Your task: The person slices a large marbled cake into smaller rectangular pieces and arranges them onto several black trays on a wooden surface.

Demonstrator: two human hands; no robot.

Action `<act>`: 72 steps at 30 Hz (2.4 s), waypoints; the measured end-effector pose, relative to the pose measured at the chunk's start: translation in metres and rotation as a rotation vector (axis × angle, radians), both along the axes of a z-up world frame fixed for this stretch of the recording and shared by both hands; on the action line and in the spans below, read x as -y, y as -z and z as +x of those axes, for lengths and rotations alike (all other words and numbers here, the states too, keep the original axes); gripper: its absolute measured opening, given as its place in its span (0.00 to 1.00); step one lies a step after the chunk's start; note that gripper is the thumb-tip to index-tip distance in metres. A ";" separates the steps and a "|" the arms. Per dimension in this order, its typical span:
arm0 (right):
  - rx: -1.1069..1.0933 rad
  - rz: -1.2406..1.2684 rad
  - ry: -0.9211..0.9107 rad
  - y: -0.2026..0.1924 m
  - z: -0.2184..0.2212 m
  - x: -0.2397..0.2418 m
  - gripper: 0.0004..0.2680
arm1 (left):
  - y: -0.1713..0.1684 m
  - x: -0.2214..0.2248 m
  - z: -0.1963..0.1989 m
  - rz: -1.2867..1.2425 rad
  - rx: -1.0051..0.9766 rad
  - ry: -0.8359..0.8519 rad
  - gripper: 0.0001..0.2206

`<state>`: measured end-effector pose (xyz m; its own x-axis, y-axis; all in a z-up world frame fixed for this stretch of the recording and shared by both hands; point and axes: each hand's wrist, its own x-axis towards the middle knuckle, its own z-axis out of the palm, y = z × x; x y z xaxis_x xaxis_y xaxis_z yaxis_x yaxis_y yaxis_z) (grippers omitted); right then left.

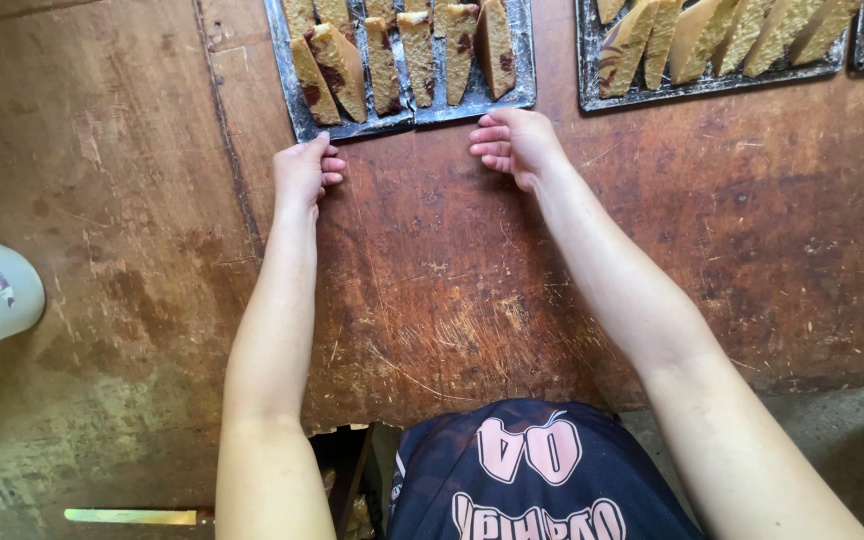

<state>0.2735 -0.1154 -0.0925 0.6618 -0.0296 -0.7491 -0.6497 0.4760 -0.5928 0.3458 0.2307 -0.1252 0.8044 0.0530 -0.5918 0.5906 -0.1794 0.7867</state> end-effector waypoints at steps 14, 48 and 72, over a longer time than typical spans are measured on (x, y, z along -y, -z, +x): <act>0.243 -0.740 0.678 0.043 -0.118 0.278 0.18 | -0.067 0.258 -0.097 0.640 0.929 1.056 0.32; 0.129 -0.417 0.534 0.013 -0.100 0.345 0.23 | -0.014 0.296 -0.067 1.174 1.136 1.181 0.32; 0.139 -0.438 0.474 -0.013 -0.091 0.297 0.17 | -0.008 0.268 -0.062 1.281 1.118 1.210 0.32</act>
<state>0.1821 -0.4121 -0.0799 0.5919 -0.6243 -0.5098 -0.3326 0.3869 -0.8600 0.2843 -0.0371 -0.1171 0.6466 -0.7628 -0.0046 -0.7463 -0.6314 -0.2106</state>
